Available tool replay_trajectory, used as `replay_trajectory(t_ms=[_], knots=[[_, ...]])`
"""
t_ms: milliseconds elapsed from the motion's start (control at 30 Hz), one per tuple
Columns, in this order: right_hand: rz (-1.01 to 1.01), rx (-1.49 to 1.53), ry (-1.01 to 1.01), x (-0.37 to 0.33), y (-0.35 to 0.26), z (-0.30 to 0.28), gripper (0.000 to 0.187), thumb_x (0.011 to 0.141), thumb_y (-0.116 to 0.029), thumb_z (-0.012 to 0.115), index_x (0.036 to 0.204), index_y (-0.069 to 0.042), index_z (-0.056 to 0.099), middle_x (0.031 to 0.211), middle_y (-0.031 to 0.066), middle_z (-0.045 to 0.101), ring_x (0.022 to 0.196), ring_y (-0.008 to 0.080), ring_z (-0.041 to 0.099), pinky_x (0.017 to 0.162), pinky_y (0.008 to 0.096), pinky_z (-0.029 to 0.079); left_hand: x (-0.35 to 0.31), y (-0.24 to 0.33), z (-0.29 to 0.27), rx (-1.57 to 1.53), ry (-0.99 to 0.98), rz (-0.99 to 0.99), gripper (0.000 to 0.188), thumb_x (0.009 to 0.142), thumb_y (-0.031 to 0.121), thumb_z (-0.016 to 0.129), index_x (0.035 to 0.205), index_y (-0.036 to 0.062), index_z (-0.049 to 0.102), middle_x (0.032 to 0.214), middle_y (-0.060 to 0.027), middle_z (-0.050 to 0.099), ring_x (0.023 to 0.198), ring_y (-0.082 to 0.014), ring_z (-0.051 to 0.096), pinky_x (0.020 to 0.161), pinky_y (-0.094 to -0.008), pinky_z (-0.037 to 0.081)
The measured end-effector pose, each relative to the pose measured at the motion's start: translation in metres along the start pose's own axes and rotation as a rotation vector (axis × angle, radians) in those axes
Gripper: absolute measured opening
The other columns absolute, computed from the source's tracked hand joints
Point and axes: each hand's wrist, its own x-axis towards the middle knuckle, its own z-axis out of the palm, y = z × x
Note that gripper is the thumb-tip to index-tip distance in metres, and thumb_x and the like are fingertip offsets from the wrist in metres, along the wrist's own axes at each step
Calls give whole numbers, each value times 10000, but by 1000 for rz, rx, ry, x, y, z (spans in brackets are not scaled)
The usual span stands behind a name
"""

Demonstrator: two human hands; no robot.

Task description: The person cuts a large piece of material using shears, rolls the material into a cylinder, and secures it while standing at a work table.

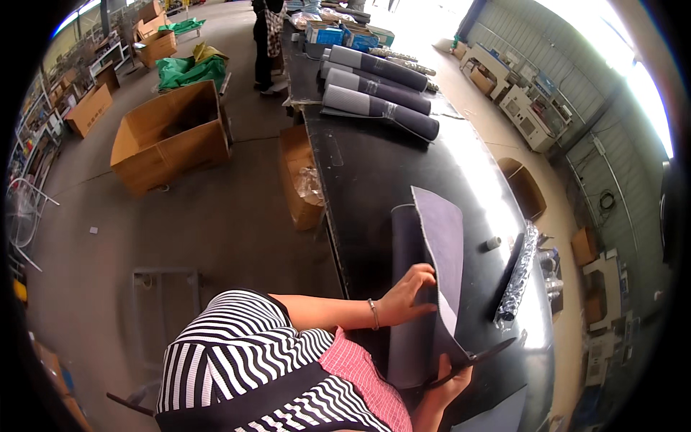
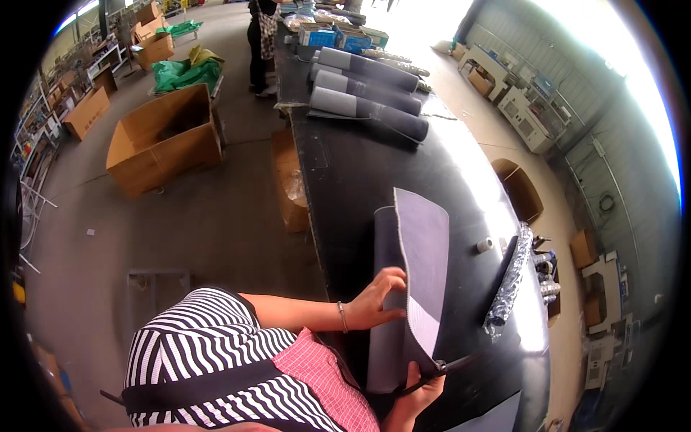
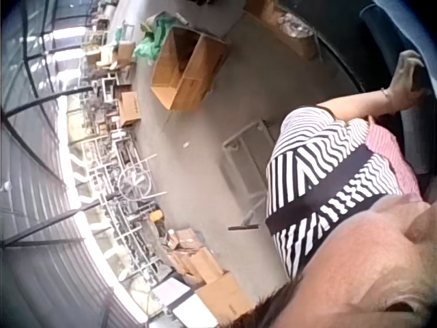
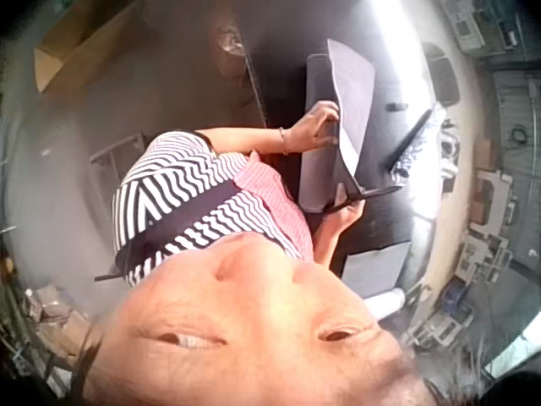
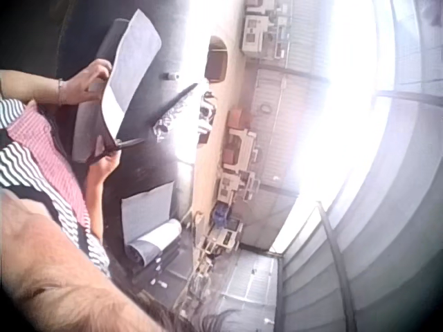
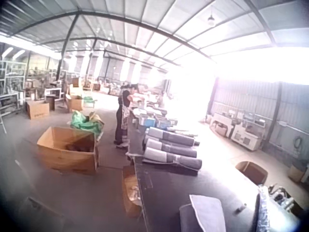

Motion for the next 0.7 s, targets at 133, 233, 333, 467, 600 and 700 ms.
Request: replay_trajectory(t_ms=[133,233,333,467,600,700], knots=[[288,107,266,22,-69,63,309,843,-46,673,1136,38,618,1026,90,660,920,201,635,835,319,500,91,3,-35,363,-198,324,632,719,348,875,1257,156,606,1411,-97,495,1443,-372,332,1188,-541,236],[443,314,317,47,-68,71,291,853,-94,682,1114,9,604,1034,96,659,962,204,640,854,315,505,140,-9,-48,235,-407,469,454,878,489,702,1181,155,656,1128,-18,657,1349,-260,526,1231,-532,48],[484,466,321,57,-62,50,343,873,-108,691,1168,32,585,1071,134,669,963,217,668,866,325,533,158,-7,-11,132,-550,515,507,865,562,681,1106,117,658,1040,-49,631,1203,-258,591,1210,-529,183],[407,514,350,50,-56,24,346,900,-112,676,1196,48,596,1107,143,677,994,206,668,881,319,532,152,14,35,212,-615,526,566,814,561,729,1141,108,633,1108,-71,619,1214,-267,561,1199,-530,202],[400,530,349,36,-31,-8,315,919,-79,669,1198,54,605,1111,133,683,990,186,667,888,306,528,128,32,78,265,-701,520,648,737,610,767,1128,111,630,1074,-74,608,1163,-264,563,1195,-527,199],[417,530,320,30,-16,-24,294,921,-48,676,1192,49,616,1105,114,687,981,171,664,886,293,524,126,36,95,241,-809,454,602,699,603,796,1035,125,653,934,-55,602,1007,-254,592,1141,-492,286]])
